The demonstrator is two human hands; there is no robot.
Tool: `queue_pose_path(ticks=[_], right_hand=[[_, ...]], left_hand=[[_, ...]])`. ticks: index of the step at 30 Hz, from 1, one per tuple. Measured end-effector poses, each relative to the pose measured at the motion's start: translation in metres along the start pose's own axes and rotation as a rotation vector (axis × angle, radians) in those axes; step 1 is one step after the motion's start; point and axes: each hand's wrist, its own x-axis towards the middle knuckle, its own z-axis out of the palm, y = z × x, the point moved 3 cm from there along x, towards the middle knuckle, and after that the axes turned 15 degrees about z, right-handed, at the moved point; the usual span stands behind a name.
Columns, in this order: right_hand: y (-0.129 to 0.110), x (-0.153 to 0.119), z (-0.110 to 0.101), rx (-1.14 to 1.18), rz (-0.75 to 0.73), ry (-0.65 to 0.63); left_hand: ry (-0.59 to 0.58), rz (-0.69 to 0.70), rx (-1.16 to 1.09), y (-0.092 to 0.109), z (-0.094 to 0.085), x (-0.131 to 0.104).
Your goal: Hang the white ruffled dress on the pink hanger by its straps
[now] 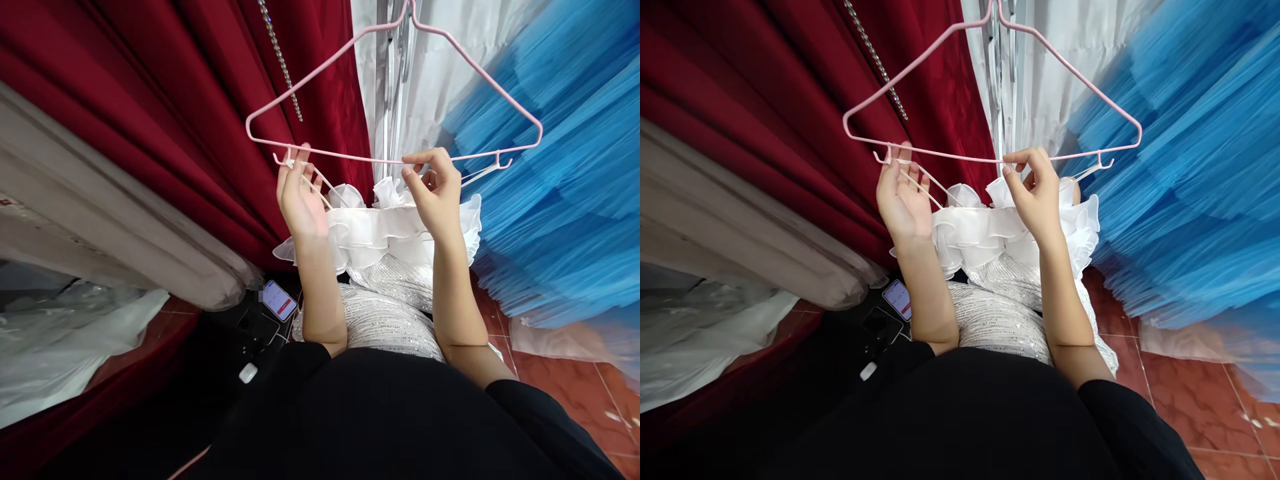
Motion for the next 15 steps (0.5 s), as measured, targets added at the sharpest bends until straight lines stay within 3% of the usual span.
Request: queue_pose_path(ticks=[5, 12, 15], right_hand=[[0.001, 0.0, -0.005, 0.02, -0.008, -0.001], [0.004, 0.0, -0.003, 0.012, -0.014, 0.021], [0.004, -0.001, -0.006, 0.005, -0.01, 0.028]], left_hand=[[-0.037, 0.148, 0.056, 0.001, 0.01, -0.003], [-0.093, 0.017, -0.01, 0.007, 0.014, -0.005], [-0.08, 0.024, -0.08, 0.013, 0.022, -0.01]])
